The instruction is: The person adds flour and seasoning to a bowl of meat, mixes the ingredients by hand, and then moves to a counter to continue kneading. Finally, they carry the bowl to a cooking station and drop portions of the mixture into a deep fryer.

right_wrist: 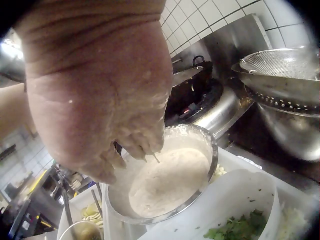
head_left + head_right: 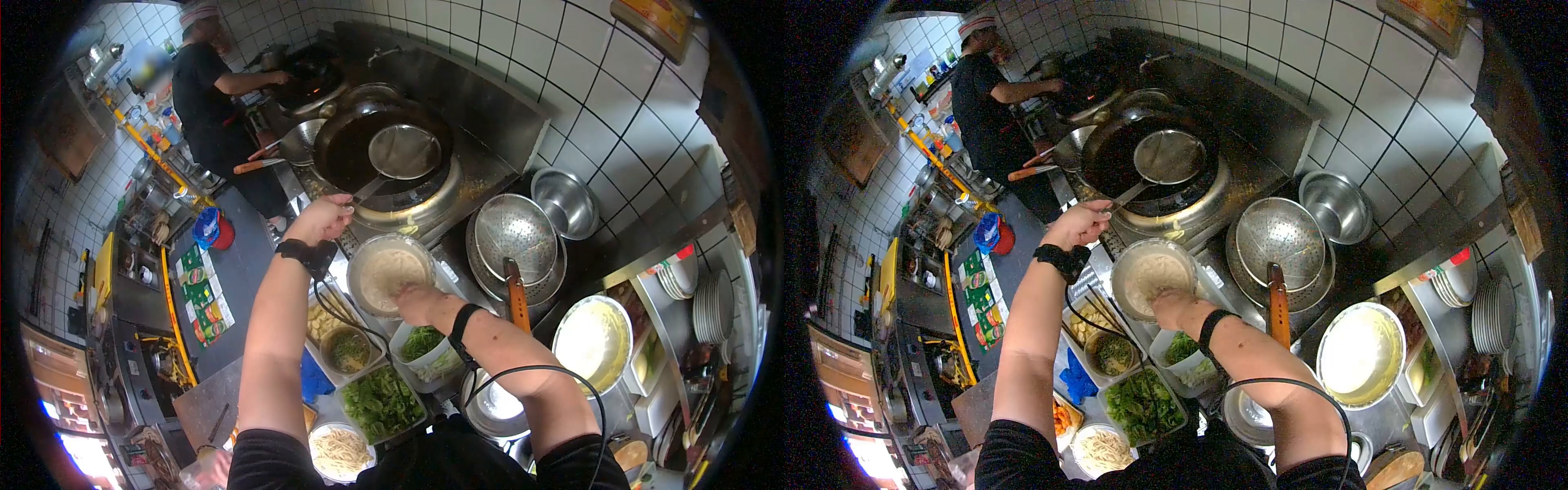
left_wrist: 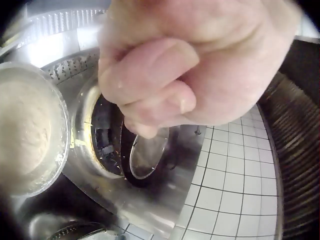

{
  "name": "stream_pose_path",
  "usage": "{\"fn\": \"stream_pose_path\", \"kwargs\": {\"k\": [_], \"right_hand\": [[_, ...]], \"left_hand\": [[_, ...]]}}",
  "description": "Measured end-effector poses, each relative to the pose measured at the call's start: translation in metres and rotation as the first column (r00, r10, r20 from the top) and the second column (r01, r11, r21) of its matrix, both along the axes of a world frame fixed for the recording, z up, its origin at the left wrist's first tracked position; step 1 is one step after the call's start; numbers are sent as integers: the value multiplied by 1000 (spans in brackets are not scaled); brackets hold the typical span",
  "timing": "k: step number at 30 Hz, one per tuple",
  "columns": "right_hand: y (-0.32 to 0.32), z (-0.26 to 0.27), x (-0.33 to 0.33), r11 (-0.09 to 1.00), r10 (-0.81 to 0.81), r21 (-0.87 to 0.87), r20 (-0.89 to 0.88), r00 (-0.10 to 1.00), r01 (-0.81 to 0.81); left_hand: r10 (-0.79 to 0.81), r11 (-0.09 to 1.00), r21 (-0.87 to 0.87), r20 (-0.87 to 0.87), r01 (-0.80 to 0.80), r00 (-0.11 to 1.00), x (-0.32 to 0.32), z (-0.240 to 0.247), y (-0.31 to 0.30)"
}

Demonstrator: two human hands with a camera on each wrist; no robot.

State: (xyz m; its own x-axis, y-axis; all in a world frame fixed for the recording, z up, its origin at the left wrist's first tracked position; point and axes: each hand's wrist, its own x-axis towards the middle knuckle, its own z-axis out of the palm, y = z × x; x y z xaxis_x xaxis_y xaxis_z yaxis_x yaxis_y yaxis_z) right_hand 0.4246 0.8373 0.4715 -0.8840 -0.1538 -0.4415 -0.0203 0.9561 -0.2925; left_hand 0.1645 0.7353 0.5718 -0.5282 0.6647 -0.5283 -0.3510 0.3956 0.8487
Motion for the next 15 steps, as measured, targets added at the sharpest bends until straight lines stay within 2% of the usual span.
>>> {"fn": "stream_pose_path", "kwargs": {"k": [4, 6, 8, 10, 12, 14, 15], "right_hand": [[1, 4, 0, 1000, 22, -12, 13, 1000, -22], [2, 7, 3, 1000, -7, -10, 3, 1000, 7], [2, 8, 1, 998, 42, -47, -1, 999, -42], [-2, 16, 5, 999, 19, -37, -8, 1000, -19], [-8, 21, 3, 999, 32, -26, -32, 999, -33], [-9, 20, 7, 998, 54, 33, -92, 994, -52], [-9, 18, 12, 999, 38, 27, -90, 995, -36]], "left_hand": [[85, 996, 30, -23, -84, 996, -9, -1, 6], [60, 997, 55, -6, -59, 998, -12, -1, 7], [129, 990, 58, -10, -128, 992, 1, 5, 13], [130, 991, 51, -67, -126, 989, 9, 1, 23], [192, 981, 4, -149, -194, 970, 11, -9, 28], [209, 978, -11, -90, -210, 974, 15, -1, 27], [206, 978, 41, -39, -204, 978, 15, -3, 25]]}}
